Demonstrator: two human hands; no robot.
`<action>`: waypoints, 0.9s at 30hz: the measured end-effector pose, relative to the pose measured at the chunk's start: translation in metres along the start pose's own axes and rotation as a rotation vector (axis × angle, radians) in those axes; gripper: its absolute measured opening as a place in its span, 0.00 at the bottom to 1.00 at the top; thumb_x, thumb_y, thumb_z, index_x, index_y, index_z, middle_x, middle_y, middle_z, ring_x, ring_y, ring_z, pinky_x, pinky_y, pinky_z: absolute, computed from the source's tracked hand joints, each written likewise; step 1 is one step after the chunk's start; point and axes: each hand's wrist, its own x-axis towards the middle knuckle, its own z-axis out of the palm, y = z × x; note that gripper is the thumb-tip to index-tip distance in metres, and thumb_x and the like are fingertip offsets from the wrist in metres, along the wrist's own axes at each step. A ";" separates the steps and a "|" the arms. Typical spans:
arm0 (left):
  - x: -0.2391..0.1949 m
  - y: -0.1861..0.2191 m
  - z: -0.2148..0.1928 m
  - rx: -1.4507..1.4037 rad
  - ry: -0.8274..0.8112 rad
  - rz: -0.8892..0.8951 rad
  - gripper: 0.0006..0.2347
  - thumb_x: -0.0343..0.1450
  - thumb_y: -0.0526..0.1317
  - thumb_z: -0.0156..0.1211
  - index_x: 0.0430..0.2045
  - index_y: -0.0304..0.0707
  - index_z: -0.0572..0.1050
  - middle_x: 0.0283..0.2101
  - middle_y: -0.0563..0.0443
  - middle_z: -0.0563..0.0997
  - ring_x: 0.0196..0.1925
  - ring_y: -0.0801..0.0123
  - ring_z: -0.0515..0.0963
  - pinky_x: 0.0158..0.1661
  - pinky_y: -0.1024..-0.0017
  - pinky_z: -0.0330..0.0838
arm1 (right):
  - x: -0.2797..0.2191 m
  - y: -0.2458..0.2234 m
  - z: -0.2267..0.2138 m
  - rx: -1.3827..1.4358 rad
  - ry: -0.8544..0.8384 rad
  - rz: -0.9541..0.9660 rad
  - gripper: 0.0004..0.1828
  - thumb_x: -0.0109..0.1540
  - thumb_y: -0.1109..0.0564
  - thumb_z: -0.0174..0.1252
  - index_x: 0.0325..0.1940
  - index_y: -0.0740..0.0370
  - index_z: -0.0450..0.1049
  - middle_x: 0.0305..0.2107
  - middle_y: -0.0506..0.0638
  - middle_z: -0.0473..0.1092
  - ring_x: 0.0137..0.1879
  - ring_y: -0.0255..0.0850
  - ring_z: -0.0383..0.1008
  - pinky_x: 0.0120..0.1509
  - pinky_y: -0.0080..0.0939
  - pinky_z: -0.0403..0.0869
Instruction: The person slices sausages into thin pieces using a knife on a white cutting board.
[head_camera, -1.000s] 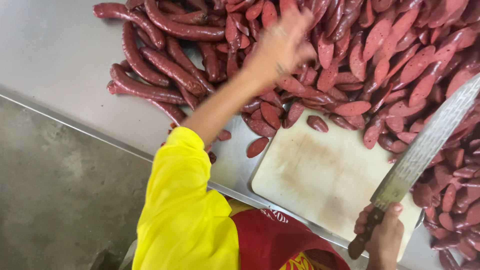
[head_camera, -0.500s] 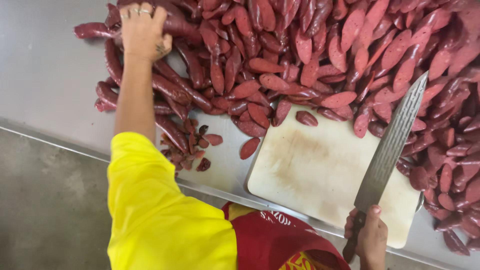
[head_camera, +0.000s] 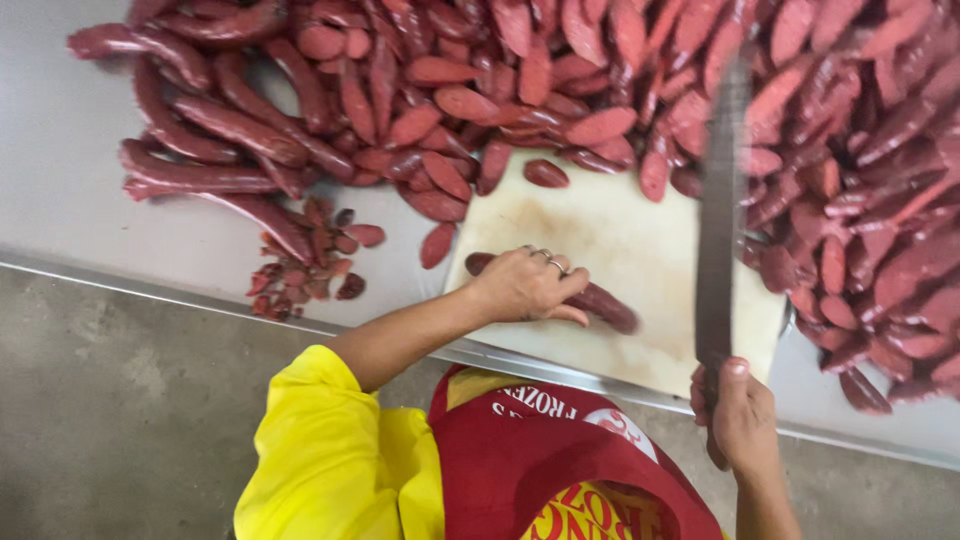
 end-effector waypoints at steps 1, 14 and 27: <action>0.006 0.014 0.017 0.010 0.034 -0.023 0.25 0.71 0.66 0.55 0.39 0.40 0.75 0.28 0.48 0.77 0.30 0.57 0.81 0.32 0.62 0.76 | 0.001 0.008 -0.005 0.003 0.008 0.022 0.39 0.71 0.31 0.34 0.33 0.68 0.72 0.18 0.52 0.67 0.22 0.39 0.65 0.27 0.40 0.64; 0.032 0.100 0.077 -0.024 0.273 -0.336 0.15 0.65 0.43 0.62 0.45 0.43 0.77 0.49 0.51 0.76 0.52 0.62 0.75 0.55 0.60 0.62 | 0.017 0.040 -0.102 -0.760 -0.271 0.004 0.27 0.69 0.36 0.42 0.43 0.60 0.76 0.23 0.65 0.74 0.38 0.66 0.75 0.45 0.59 0.72; 0.026 0.101 0.085 -0.032 0.334 -0.317 0.13 0.66 0.46 0.67 0.39 0.47 0.76 0.44 0.54 0.75 0.49 0.64 0.73 0.52 0.61 0.60 | 0.048 0.045 -0.098 -0.970 -0.424 -0.151 0.24 0.68 0.38 0.44 0.47 0.56 0.78 0.27 0.67 0.76 0.39 0.66 0.77 0.47 0.63 0.73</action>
